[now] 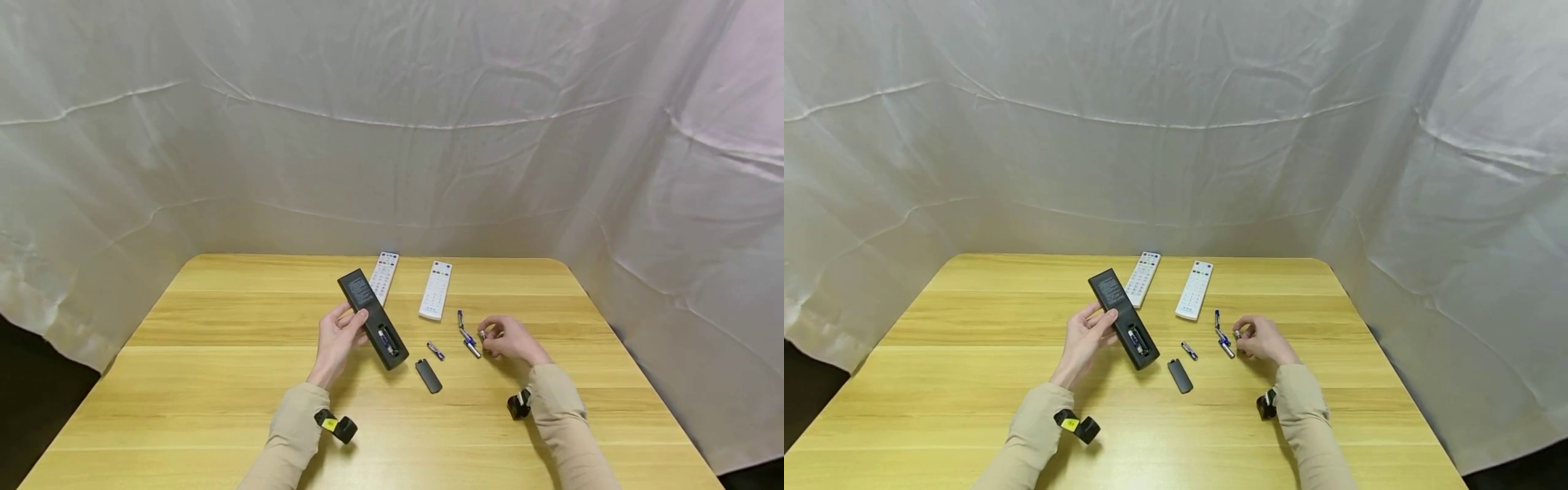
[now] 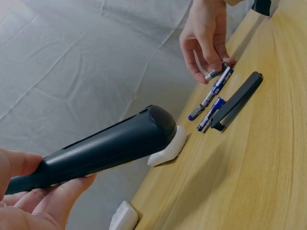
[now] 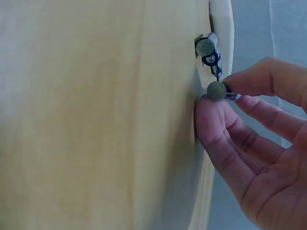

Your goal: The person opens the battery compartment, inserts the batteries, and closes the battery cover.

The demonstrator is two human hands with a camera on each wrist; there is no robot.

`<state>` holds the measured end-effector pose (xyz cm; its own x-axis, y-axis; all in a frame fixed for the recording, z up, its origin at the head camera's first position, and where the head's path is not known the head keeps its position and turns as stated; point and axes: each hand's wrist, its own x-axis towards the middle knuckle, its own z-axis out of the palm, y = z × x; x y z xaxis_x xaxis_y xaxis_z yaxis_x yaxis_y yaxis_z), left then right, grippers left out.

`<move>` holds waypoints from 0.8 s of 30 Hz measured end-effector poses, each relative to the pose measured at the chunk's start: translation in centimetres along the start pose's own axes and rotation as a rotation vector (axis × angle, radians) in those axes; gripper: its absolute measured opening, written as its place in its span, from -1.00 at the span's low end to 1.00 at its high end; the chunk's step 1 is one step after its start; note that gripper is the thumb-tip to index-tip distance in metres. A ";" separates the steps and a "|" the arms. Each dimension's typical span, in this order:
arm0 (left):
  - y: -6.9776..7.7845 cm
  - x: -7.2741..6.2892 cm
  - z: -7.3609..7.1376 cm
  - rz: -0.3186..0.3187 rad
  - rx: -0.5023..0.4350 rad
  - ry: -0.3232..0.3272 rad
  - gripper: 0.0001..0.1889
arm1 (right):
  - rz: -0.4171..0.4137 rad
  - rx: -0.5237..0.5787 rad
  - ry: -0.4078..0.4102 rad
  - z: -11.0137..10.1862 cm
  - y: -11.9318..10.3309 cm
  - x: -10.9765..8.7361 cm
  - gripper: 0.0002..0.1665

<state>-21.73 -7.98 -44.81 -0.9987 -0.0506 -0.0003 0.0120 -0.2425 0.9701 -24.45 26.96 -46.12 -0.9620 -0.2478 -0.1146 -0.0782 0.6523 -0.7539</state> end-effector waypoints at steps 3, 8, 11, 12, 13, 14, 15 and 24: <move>0.0 0.1 0.0 -0.009 -0.003 0.003 -0.55 | -0.008 0.015 0.016 -0.1 0.1 -0.2 -0.61; 0.0 0.1 0.1 -0.015 -0.017 0.007 -0.57 | -0.035 0.023 0.063 0.0 0.1 -0.3 -0.60; 0.1 0.1 0.1 -0.018 -0.024 0.007 -0.57 | -0.061 0.018 0.089 0.1 0.0 -0.4 -0.61; 0.1 0.1 0.1 -0.018 -0.025 0.007 -0.57 | -0.067 0.016 0.097 0.1 0.0 -0.4 -0.61; 0.1 0.1 0.1 -0.019 -0.027 0.007 -0.57 | -0.071 0.011 0.106 0.1 -0.1 -0.5 -0.62; 0.1 0.1 0.1 -0.020 -0.028 0.007 -0.57 | -0.076 0.005 0.115 0.1 -0.1 -0.5 -0.62; 0.1 0.1 0.1 -0.019 -0.028 0.006 -0.57 | -0.080 -0.004 0.125 0.2 -0.1 -0.5 -0.63; 0.0 0.1 0.0 -0.016 -0.026 0.004 -0.57 | -0.135 -0.029 0.203 0.3 -0.7 -0.7 -0.63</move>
<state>-21.84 -7.95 -44.85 -0.9986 -0.0501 -0.0167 -0.0026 -0.2687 0.9632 -23.65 26.46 -45.70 -0.9749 -0.1872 0.1201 -0.2142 0.6440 -0.7344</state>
